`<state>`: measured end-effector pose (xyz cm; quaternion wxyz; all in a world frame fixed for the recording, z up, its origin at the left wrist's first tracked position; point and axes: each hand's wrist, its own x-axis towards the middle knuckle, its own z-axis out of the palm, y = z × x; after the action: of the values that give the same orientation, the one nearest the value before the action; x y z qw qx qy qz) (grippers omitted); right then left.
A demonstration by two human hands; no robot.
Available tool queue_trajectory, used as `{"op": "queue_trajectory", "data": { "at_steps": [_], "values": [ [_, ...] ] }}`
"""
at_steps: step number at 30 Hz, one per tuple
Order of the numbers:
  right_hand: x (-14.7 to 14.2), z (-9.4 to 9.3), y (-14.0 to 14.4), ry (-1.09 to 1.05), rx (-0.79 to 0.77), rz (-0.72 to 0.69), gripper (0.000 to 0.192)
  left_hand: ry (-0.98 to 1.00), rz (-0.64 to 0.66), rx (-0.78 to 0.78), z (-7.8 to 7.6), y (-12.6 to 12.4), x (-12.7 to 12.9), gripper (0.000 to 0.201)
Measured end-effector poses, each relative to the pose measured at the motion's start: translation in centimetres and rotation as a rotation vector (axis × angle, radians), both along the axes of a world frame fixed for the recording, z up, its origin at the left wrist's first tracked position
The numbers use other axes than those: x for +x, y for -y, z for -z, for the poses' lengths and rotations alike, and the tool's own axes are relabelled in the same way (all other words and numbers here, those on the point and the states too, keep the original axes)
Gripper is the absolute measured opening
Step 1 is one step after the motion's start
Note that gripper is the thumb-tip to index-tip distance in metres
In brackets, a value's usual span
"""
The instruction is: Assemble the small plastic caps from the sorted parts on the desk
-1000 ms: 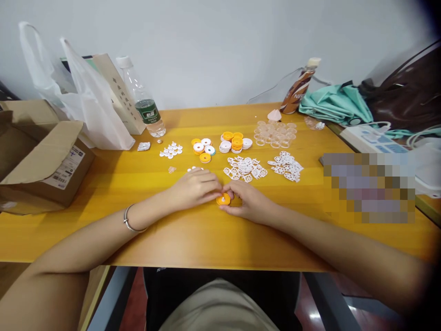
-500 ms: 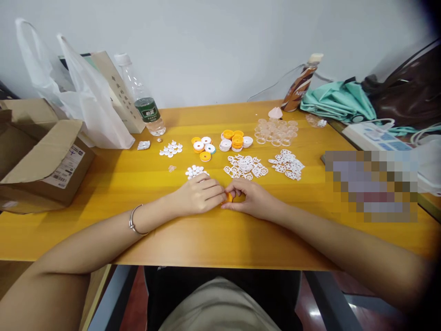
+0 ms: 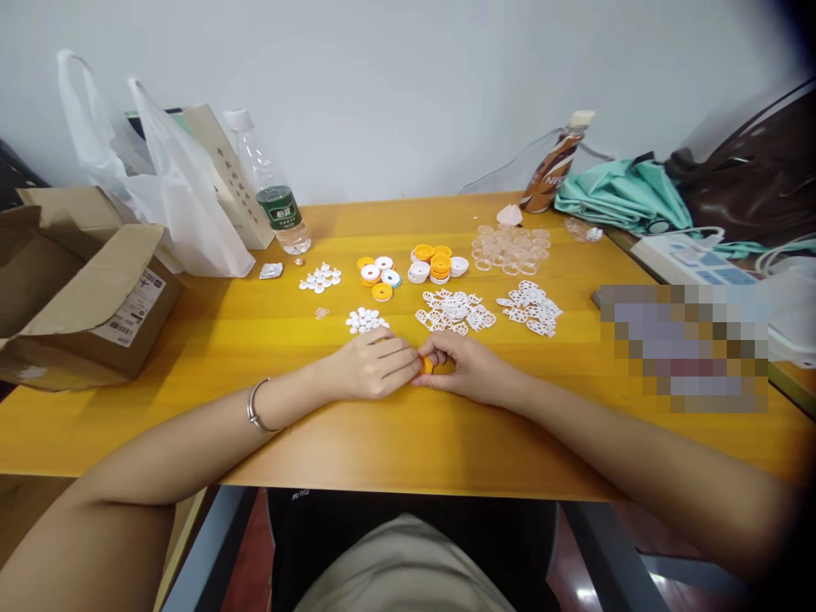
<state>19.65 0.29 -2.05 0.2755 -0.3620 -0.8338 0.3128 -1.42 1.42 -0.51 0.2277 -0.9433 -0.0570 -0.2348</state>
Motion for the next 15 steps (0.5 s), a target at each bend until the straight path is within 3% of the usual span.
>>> {"op": "queue_trajectory", "data": {
  "at_steps": [15],
  "values": [
    [-0.06, -0.10, 0.13, 0.037, 0.004, -0.011, 0.024, -0.028, -0.004, 0.013, 0.17, -0.20, -0.11, 0.012]
  ]
}}
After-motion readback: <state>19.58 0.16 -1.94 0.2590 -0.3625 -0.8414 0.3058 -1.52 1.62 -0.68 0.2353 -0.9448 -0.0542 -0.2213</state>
